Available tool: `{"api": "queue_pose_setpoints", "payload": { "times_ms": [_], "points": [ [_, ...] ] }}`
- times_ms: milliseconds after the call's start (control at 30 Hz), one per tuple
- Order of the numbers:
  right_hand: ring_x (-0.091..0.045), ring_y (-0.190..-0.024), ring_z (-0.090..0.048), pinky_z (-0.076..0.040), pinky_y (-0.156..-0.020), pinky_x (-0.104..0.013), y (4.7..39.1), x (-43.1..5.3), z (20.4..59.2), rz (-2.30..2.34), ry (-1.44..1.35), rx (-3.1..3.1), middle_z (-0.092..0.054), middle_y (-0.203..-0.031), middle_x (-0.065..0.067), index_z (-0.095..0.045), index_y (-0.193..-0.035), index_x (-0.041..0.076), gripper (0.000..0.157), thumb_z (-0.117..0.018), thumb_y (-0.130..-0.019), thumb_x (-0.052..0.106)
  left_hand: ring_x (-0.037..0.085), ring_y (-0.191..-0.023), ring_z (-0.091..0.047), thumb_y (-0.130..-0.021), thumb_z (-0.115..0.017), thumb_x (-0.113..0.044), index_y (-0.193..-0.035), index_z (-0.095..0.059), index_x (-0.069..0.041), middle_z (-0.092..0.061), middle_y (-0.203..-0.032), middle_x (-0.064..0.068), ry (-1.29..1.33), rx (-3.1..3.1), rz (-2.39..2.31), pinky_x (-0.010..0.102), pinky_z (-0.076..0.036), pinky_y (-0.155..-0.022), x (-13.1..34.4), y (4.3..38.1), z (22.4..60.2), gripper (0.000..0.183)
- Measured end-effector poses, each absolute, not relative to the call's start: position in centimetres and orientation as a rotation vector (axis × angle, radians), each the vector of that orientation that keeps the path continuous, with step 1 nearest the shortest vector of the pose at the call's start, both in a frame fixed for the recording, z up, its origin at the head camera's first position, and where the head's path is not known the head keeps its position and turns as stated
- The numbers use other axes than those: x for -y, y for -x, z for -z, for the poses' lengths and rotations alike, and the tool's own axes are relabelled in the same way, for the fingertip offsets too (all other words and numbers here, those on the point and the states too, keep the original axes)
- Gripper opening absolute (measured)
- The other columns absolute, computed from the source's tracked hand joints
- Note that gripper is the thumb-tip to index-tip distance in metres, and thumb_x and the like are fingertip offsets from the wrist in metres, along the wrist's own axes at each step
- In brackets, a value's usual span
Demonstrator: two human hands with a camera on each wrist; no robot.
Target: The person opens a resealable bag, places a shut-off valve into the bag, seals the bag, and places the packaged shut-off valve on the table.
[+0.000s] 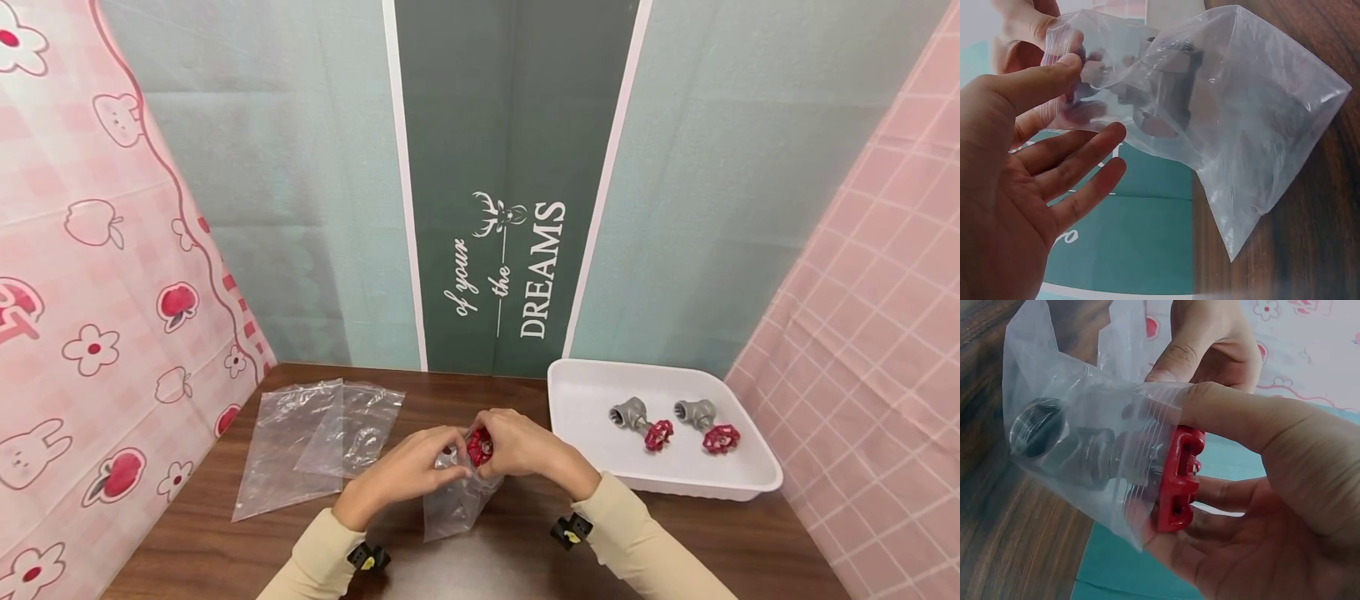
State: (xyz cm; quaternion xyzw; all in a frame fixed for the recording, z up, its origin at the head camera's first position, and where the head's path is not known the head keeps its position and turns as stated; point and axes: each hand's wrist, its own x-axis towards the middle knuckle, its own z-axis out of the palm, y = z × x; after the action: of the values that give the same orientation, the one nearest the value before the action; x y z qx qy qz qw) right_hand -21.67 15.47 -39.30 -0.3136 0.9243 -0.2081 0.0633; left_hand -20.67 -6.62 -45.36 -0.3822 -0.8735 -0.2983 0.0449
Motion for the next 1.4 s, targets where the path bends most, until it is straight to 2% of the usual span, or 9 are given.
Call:
{"api": "queue_pose_setpoints", "payload": {
  "times_ms": [133,600,900,1033,1133,1300,1400],
  "points": [
    [-0.015,-0.09,-0.063,-0.056,-0.076,-0.027,21.7,-15.6,39.5,0.623,0.941,-2.779,-0.07,-0.1,-0.003,-0.069,-0.112,0.005,0.052,-0.093,-0.066,0.011,0.019,-0.102,-0.074,-0.097,-0.081,-0.029,-0.103,-0.065,-0.019,-0.075,-0.11,-0.004,1.179,2.661,0.912,0.026,-0.058,-0.087,6.6,20.6,45.5,0.02],
    [-0.016,-0.089,-0.064,-0.054,-0.074,-0.026,21.8,-16.0,40.0,0.688,0.953,-2.712,-0.072,-0.104,-0.007,-0.069,-0.117,0.002,0.054,-0.093,-0.069,0.01,0.014,-0.097,-0.072,-0.097,-0.08,-0.032,-0.101,-0.064,-0.022,-0.074,-0.106,-0.007,1.158,2.663,0.897,0.026,-0.057,-0.085,6.5,20.4,46.0,0.02],
    [-0.016,-0.09,-0.064,-0.054,-0.076,-0.027,21.6,-16.3,40.1,0.716,0.995,-2.698,-0.071,-0.106,-0.006,-0.069,-0.118,0.002,0.048,-0.089,-0.074,0.007,0.012,-0.097,-0.071,-0.097,-0.079,-0.035,-0.102,-0.065,-0.024,-0.073,-0.107,-0.011,1.123,2.69,0.888,0.025,-0.056,-0.085,6.6,20.4,45.7,0.019],
    [-0.017,-0.091,-0.066,-0.056,-0.078,-0.028,21.4,-16.5,40.3,0.738,1.03,-2.705,-0.072,-0.107,-0.007,-0.07,-0.118,0.002,0.045,-0.087,-0.077,0.007,0.016,-0.095,-0.072,-0.097,-0.08,-0.035,-0.101,-0.065,-0.024,-0.072,-0.104,-0.012,1.12,2.678,0.878,0.024,-0.054,-0.082,6.6,20.5,45.8,0.019],
    [-0.018,-0.094,-0.068,-0.058,-0.08,-0.03,21.2,-16.6,40.4,0.747,1.055,-2.719,-0.073,-0.108,-0.007,-0.07,-0.119,0.003,0.038,-0.083,-0.083,0.008,0.017,-0.091,-0.071,-0.097,-0.08,-0.036,-0.1,-0.064,-0.025,-0.072,-0.102,-0.012,1.116,2.67,0.87,0.023,-0.052,-0.079,6.6,20.5,45.8,0.019],
    [-0.019,-0.104,-0.07,-0.06,-0.089,-0.038,20.5,-17.2,40.7,0.796,1.076,-2.732,-0.073,-0.116,-0.005,-0.072,-0.119,0.007,0.021,-0.072,-0.101,0.019,0.015,-0.085,-0.067,-0.098,-0.079,-0.037,-0.1,-0.064,-0.025,-0.071,-0.099,-0.013,1.13,2.647,0.844,0.021,-0.049,-0.075,6.4,20.6,46.0,0.02],
    [-0.021,-0.108,-0.069,-0.059,-0.091,-0.038,19.9,-17.4,41.0,0.828,1.076,-2.727,-0.071,-0.124,-0.006,-0.072,-0.118,0.01,0.027,-0.074,-0.102,0.031,0.015,-0.086,-0.069,-0.098,-0.079,-0.036,-0.102,-0.065,-0.024,-0.071,-0.097,-0.013,1.139,2.635,0.823,0.021,-0.051,-0.075,6.3,20.7,46.0,0.019]
  ]
}}
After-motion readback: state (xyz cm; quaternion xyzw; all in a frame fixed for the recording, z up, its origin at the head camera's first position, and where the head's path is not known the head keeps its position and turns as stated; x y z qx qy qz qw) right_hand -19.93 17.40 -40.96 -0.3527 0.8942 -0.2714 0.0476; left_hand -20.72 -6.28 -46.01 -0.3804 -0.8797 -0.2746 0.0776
